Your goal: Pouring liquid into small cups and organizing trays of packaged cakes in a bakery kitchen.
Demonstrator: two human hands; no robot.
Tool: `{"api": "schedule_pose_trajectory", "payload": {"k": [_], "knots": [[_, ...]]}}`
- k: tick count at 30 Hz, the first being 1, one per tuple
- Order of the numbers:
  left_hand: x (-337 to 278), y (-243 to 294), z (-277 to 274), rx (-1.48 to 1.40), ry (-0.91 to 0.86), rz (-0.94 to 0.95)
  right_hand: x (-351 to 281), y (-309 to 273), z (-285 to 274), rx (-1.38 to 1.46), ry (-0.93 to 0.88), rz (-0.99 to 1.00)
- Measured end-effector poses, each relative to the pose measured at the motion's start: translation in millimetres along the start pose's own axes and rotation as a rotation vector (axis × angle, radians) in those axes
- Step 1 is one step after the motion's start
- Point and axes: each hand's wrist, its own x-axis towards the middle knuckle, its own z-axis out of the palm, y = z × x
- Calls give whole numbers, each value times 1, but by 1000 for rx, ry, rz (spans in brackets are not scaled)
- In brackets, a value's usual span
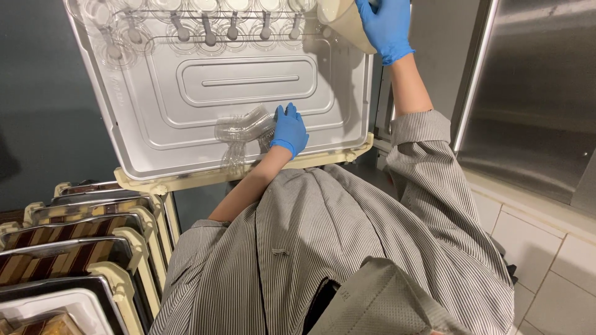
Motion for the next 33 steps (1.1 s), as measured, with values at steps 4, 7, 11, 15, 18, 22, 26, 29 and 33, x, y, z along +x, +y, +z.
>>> {"api": "schedule_pose_trajectory", "payload": {"k": [4,7,11,15,18,22,26,29,33], "knots": [[-6,-1,-14,26,-46,20,2,-10,-4,32,-33,6],[-4,-1,-9,29,-31,18,2,-9,-3,11,-20,-47],[0,0,-4,14,-31,14,3,-11,-5,-1,2,-90],[-1,0,-3,19,-23,14,4,-11,-4,-37,-24,-29],[-4,-1,-9,13,-39,18,4,-9,-2,-50,-34,-14],[-3,0,-7,27,-17,16,2,-3,1,-40,2,-66],[-5,0,-11,43,-29,17,-1,6,5,-11,14,-50],[-5,-1,-11,34,-51,21,-6,24,7,92,36,17],[1,1,3,33,-12,0,-16,58,9,344,69,132]]}}
